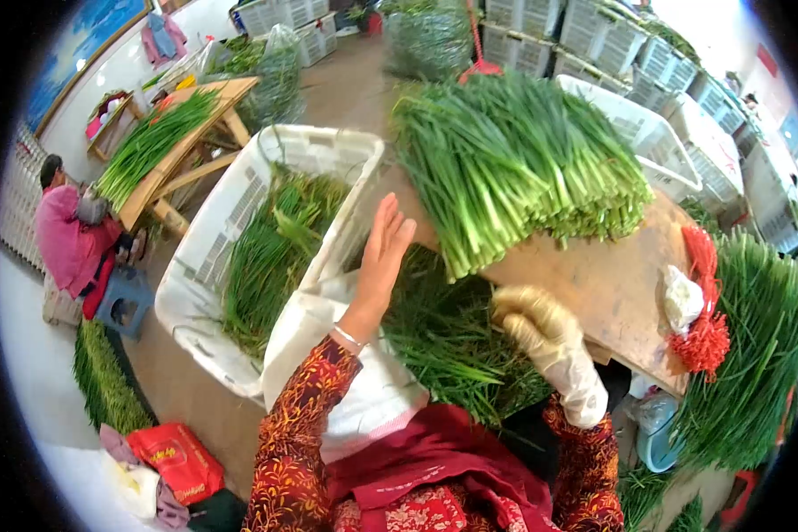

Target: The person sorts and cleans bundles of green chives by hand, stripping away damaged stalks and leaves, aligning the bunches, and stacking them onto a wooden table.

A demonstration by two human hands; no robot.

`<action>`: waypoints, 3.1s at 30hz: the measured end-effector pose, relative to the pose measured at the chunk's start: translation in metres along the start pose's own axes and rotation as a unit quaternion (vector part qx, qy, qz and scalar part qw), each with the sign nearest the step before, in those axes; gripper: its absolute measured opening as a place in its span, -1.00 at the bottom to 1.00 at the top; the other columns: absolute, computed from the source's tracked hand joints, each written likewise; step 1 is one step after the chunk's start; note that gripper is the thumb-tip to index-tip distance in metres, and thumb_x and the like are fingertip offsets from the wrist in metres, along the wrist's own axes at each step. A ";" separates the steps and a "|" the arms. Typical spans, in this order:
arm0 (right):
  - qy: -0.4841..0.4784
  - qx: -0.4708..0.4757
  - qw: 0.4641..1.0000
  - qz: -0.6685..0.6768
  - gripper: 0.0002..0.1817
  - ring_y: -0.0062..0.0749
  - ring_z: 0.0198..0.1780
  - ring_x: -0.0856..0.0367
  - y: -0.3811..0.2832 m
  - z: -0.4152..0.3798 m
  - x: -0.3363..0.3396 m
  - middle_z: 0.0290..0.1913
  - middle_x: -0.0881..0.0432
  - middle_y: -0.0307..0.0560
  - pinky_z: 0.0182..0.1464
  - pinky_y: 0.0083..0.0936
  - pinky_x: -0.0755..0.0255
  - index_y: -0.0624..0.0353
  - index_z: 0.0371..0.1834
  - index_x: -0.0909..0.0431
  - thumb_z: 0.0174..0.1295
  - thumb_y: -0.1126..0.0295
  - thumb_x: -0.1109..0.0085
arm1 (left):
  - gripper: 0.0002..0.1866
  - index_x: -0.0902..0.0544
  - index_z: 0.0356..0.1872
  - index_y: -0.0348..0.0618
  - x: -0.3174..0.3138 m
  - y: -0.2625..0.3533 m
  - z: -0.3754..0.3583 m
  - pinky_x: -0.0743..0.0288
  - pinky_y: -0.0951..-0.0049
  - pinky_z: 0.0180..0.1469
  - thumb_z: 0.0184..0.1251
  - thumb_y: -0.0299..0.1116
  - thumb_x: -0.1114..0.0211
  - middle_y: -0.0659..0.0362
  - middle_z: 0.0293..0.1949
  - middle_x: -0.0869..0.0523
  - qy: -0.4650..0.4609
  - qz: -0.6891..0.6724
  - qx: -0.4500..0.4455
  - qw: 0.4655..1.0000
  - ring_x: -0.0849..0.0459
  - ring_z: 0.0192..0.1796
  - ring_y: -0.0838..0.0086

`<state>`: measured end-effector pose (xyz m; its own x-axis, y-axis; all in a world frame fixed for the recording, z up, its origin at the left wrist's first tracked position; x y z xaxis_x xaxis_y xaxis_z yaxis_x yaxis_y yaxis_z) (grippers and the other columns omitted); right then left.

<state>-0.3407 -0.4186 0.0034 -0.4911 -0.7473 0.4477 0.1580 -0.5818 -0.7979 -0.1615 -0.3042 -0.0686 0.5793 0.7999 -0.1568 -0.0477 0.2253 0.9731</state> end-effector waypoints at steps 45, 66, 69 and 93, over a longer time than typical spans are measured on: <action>-0.032 -0.313 0.942 0.116 -0.73 -0.76 -0.62 -0.31 0.055 -0.028 -0.046 -0.62 -0.51 -0.28 -0.54 -0.78 -0.22 0.19 -0.11 -0.53 0.25 0.26 -0.02 | -0.53 -0.23 0.20 -0.26 -0.066 -0.033 -0.034 -0.35 0.29 0.16 0.38 -0.19 0.06 0.01 0.13 -0.42 -0.081 -0.329 0.080 0.937 -0.42 0.17 0.29; -0.052 -0.294 0.926 0.229 -0.75 -0.64 -0.43 -0.48 0.068 -0.035 -0.084 -0.44 -0.57 -0.20 -0.34 -0.70 -0.38 0.25 -0.15 -0.49 0.22 0.30 -0.09 | -0.54 -0.24 0.21 -0.19 -0.065 -0.044 -0.063 -0.43 0.42 0.04 0.36 -0.22 0.02 0.07 0.03 -0.52 -0.145 -0.355 0.175 0.907 -0.51 0.08 0.34; -0.087 -0.283 0.947 0.121 -0.74 -0.63 -0.41 -0.52 0.051 -0.038 -0.078 -0.43 -0.60 -0.21 -0.31 -0.66 -0.41 0.20 -0.17 -0.52 0.20 0.26 -0.11 | -0.61 -0.29 0.17 -0.10 -0.023 -0.026 -0.049 -0.50 0.45 -0.09 0.37 -0.25 0.01 0.27 -0.30 -0.55 -0.022 -0.409 0.061 0.910 -0.57 -0.16 0.49; 0.028 -0.318 0.928 0.190 -0.82 -0.74 -0.50 -0.31 0.112 -0.050 -0.107 -0.52 -0.45 -0.33 -0.47 -0.78 -0.21 0.26 -0.24 -0.50 0.16 0.39 -0.15 | -0.71 -0.52 -0.19 -0.18 -0.028 -0.111 -0.085 -0.35 0.59 -0.41 0.17 -0.21 -0.26 0.33 -0.46 -0.47 -0.025 -0.218 0.277 0.936 -0.43 -0.43 0.66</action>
<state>-0.3134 -0.3876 -0.1542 -0.5506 -0.8312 0.0770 -0.2005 0.0422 -0.9788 -0.2415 -0.3040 -0.1870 0.4832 0.6692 -0.5645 0.6228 0.1905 0.7588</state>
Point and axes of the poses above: each hand's wrist, its own z-axis towards the middle knuckle, its own x-axis out of the back of the hand, y = z × x, the point moved 9 cm from there along z, towards the middle knuckle
